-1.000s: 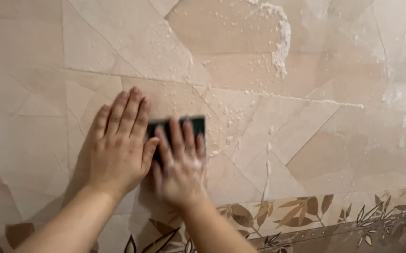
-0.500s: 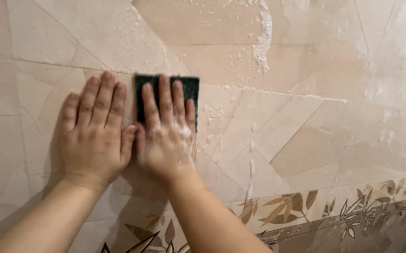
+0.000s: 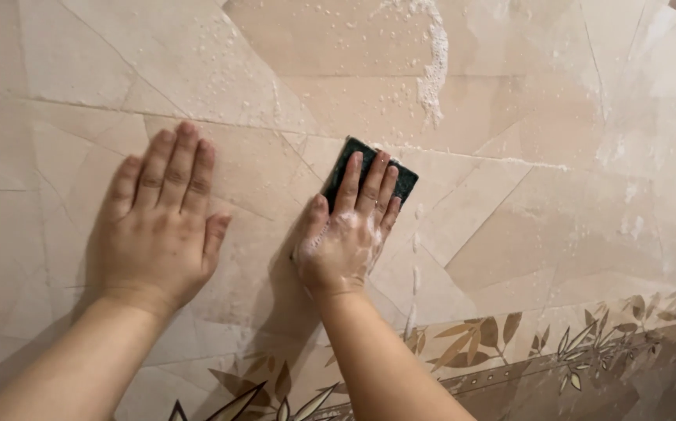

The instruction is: The person scrubs bathroom wall tiles with a sponge and soapy water, moving across the patterned border and plain sections. They periodically rinse the sponge in a white mug before continuing to wipe down the walls.

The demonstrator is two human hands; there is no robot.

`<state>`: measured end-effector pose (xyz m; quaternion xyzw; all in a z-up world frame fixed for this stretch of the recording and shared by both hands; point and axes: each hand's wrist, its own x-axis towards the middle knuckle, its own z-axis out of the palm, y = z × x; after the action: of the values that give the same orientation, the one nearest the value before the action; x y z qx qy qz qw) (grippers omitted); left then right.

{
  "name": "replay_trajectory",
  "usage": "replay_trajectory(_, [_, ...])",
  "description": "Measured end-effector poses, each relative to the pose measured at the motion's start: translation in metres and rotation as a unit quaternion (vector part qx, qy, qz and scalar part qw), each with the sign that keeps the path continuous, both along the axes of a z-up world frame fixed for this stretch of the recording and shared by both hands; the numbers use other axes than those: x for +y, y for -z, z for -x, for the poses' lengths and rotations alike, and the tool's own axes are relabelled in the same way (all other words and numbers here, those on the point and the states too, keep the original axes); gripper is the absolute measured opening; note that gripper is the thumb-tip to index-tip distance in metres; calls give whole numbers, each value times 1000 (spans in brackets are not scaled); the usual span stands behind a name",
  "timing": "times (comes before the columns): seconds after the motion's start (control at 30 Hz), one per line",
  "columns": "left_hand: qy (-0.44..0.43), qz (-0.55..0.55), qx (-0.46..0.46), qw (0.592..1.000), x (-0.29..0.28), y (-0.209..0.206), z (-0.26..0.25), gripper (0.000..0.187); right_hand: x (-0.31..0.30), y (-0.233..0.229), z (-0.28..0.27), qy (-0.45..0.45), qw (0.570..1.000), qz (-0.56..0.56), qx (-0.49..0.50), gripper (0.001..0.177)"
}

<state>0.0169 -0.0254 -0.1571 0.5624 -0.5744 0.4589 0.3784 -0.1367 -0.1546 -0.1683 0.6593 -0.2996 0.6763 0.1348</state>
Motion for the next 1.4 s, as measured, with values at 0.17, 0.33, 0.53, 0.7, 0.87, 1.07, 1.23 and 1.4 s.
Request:
replay_trajectory(0.17, [-45, -13, -66, 997, 18, -2, -19, 70, 27, -11, -43, -8, 998, 38, 56, 70])
replay_trajectory(0.33, [-33, 18, -74, 997, 61, -4, -30, 69, 83, -3, -85, -85, 984, 65, 141, 74])
replay_trajectory(0.53, [-71, 23, -60, 995, 83, 11, -42, 69, 109, 27, -79, -98, 898, 123, 412, 67])
replay_trajectory(0.7, [-72, 14, -58, 996, 82, 22, -47, 69, 61, 33, -38, -124, 768, 224, 587, 61])
replay_trajectory(0.87, [-91, 1, -52, 994, 93, 24, -54, 69, 34, -6, -13, -86, 866, 222, 441, 67])
replay_trajectory(1.07, [-71, 16, -53, 996, 102, 15, -71, 70, 93, -58, -67, -54, 940, 125, 312, 69])
replay_trajectory(1.23, [-90, 18, -18, 996, 112, 11, -76, 71, 121, -45, -101, -93, 921, 155, 344, 68])
replay_trajectory(1.4, [-93, 20, -7, 995, 108, 20, -77, 72, 141, -17, -98, -30, 822, 178, 540, 68])
